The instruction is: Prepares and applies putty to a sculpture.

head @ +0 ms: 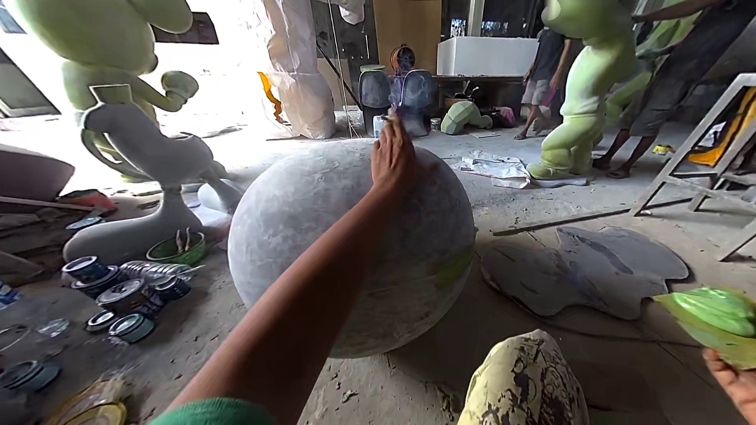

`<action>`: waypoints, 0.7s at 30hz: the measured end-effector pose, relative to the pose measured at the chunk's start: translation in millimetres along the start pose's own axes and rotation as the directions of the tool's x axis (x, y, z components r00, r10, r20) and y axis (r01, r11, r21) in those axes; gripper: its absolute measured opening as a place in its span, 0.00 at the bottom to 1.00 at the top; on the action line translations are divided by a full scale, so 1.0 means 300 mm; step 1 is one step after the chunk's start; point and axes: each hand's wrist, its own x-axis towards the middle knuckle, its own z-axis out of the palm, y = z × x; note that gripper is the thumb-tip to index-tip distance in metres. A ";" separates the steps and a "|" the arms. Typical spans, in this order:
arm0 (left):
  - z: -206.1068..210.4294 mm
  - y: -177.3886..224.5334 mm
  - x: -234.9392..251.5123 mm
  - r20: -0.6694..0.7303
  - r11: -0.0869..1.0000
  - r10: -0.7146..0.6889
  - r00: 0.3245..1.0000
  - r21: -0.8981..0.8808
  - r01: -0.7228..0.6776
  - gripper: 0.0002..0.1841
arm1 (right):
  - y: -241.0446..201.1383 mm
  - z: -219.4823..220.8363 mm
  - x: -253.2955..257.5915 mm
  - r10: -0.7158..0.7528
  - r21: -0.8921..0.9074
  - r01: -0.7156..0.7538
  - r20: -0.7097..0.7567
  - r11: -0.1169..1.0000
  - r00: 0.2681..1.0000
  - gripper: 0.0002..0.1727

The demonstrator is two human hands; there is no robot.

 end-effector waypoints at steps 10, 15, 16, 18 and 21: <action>-0.160 -0.201 -0.106 0.125 0.994 -0.001 0.992 0.105 -0.012 0.77 | 0.368 0.275 0.237 0.098 -0.068 -0.094 0.051 0.993 0.994 0.18; -0.315 -0.497 -0.226 0.036 0.995 -0.020 0.999 0.096 0.017 0.71 | 0.555 0.410 0.337 0.248 -0.048 -0.246 0.060 0.968 0.967 0.20; -0.339 -0.572 -0.256 0.018 0.996 -0.004 1.000 0.087 0.003 0.70 | 0.589 0.437 0.353 0.282 -0.022 -0.281 0.076 0.959 0.956 0.21; -0.417 -0.655 -0.328 0.034 1.000 0.021 0.999 0.003 -0.021 0.64 | 0.655 0.490 0.365 0.327 -0.013 -0.329 0.135 0.944 0.935 0.22; -0.519 -0.662 -0.396 0.113 0.993 -0.029 0.993 -0.107 0.042 0.54 | 0.734 0.564 0.379 0.318 -0.019 -0.322 0.223 0.946 0.921 0.23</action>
